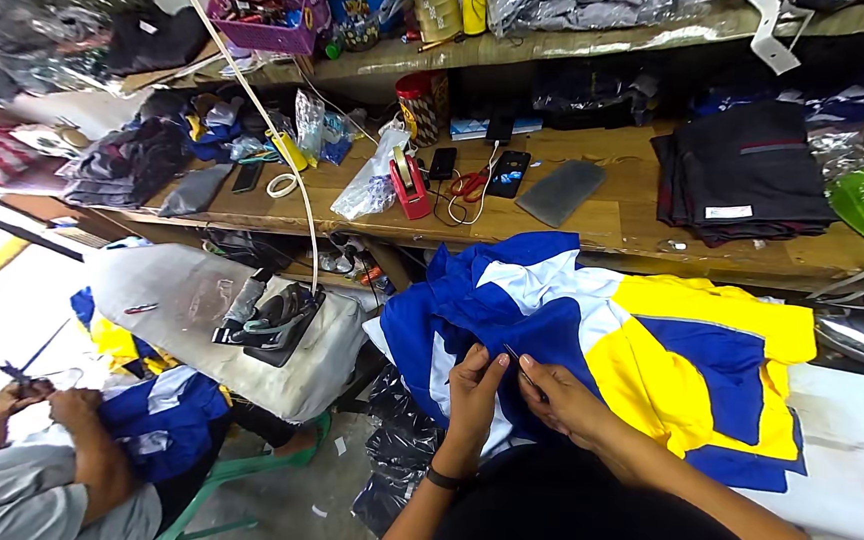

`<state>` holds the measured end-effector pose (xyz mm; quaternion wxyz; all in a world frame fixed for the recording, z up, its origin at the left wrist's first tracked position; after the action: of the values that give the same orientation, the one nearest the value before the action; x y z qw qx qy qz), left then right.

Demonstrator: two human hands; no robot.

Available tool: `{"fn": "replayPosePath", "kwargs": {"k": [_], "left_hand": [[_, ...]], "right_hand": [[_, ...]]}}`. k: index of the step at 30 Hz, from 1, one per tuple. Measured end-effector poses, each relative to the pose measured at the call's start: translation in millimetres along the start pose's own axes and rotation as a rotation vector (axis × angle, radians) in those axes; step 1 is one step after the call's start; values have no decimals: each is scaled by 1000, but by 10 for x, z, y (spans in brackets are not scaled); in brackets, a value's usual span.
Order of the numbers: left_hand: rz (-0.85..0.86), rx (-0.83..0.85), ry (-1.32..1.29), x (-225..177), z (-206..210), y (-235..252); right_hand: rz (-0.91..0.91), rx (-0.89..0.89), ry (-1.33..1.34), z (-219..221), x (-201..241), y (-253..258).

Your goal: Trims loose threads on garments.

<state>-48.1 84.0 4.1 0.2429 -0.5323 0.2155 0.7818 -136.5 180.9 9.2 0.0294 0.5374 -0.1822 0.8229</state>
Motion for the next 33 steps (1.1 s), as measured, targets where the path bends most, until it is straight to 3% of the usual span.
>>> {"fn": "replayPosePath", "kwargs": {"k": [8,15,23,33], "left_hand": [[81,30,65,-44,29,14],[-19,-6,-13,18,29,-22],[35,53,-61,90,20,-38],[-27,11,-134,96,51,-47]], "right_hand": [[-14,-18,19,0,13,10],[-6,-47,41,15,13,8],[17,-16,134,60,-49,-19],[5,9,156,71,-52,-36]]}}
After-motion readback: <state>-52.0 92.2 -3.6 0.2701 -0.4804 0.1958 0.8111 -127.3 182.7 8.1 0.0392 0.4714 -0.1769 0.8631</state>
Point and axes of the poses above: each hand's wrist, its own y-axis towards the middle knuckle, its own z-axis out of the palm, x = y × z, the point moved 6 cm from there along y, towards the middle knuckle, and after that the axes turned 2 degrees about -z, right-handed, at the moved point
